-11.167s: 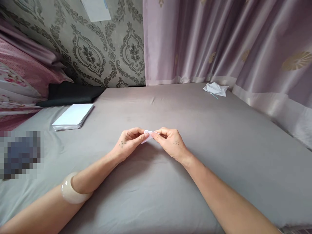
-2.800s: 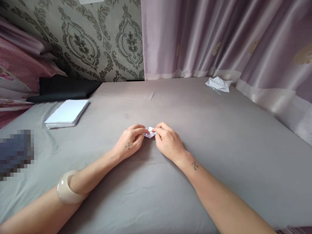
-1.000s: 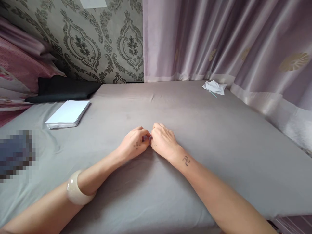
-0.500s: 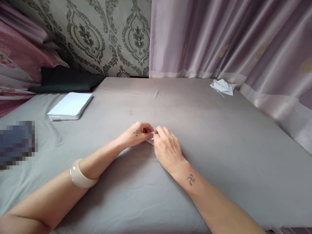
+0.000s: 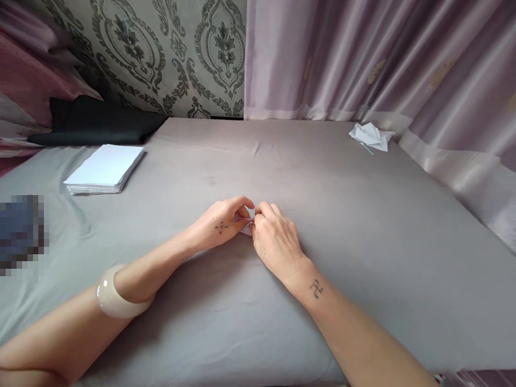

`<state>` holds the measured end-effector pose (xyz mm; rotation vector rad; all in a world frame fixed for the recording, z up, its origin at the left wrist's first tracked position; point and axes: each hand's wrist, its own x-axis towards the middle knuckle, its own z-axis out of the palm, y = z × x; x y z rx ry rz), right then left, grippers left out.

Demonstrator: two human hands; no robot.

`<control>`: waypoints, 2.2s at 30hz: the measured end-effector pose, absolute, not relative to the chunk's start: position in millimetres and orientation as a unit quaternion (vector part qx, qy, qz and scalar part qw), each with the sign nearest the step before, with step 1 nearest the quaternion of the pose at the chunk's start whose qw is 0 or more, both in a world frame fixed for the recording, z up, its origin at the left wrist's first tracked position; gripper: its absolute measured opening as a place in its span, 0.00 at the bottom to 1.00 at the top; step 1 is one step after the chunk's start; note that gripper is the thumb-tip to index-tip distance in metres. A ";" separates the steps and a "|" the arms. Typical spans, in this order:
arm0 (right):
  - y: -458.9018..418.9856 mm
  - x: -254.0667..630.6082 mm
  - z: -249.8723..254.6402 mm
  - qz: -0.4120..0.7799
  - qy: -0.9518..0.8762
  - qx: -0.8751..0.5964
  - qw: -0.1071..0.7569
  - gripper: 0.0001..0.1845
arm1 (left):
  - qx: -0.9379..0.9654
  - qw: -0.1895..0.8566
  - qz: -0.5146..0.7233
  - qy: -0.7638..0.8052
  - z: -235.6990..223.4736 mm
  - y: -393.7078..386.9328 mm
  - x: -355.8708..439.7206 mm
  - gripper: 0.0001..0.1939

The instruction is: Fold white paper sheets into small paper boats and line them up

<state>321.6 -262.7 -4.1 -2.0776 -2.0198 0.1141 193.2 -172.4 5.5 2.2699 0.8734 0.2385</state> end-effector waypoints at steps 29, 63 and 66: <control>-256.7 329.1 -2.1 0.096 -0.679 -0.723 0.088 0.11 | 0.897 0.288 0.041 0.333 5.1 -169.5 186.6 0.11; -262.7 342.4 -16.3 0.065 -0.699 -0.683 0.201 0.09 | 0.843 0.405 0.152 0.321 -5.8 -150.0 178.4 0.16; -263.7 341.4 -17.5 0.069 -0.689 -0.691 0.209 0.10 | 0.888 0.356 0.142 0.253 -6.6 -154.8 176.1 0.18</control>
